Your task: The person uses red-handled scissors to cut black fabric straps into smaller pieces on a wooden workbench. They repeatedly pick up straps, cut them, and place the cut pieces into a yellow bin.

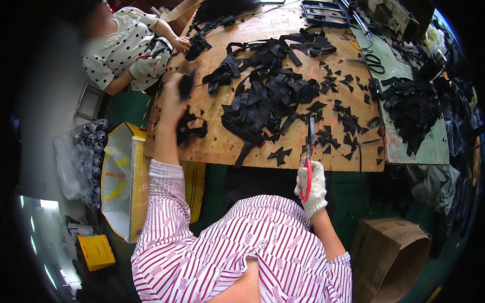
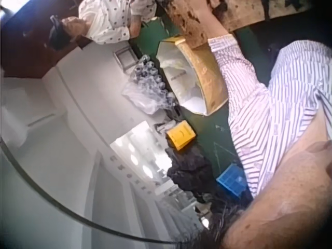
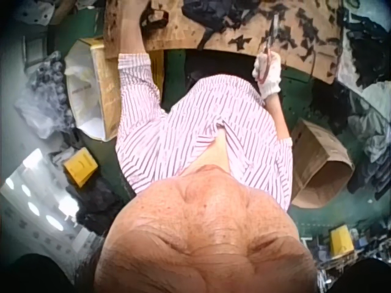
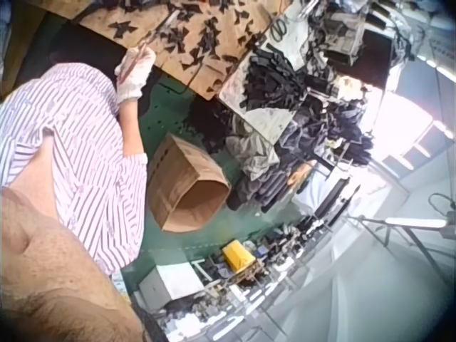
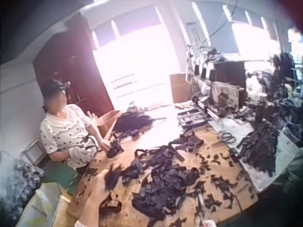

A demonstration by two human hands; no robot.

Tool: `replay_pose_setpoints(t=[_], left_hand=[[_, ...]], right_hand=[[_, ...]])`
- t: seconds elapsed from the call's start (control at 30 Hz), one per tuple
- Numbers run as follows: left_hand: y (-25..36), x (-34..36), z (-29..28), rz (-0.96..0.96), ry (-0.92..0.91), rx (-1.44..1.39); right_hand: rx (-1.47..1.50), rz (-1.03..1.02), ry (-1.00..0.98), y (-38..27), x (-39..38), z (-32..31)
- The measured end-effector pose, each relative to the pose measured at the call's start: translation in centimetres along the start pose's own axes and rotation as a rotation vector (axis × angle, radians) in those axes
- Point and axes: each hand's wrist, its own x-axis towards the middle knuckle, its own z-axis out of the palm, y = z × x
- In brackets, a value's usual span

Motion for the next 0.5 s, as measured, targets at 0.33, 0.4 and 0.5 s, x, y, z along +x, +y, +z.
replay_pose_setpoints(t=[0.33,0.4,0.5], left_hand=[[-1.5,-5.4,14.9,-0.037,-0.255,-0.055],[-1.4,-5.0,16.2,-0.008,-0.258,-0.013],[-2.2,-4.5,17.4,-0.042,-0.302,0.103]], right_hand=[[-0.045,0.029,0.071,-0.3,-0.6,-0.5],[-0.042,0.035,0.062,-0.2,-0.6,-0.4],[-0.056,0.012,0.030,0.0,-0.6,-0.1]])
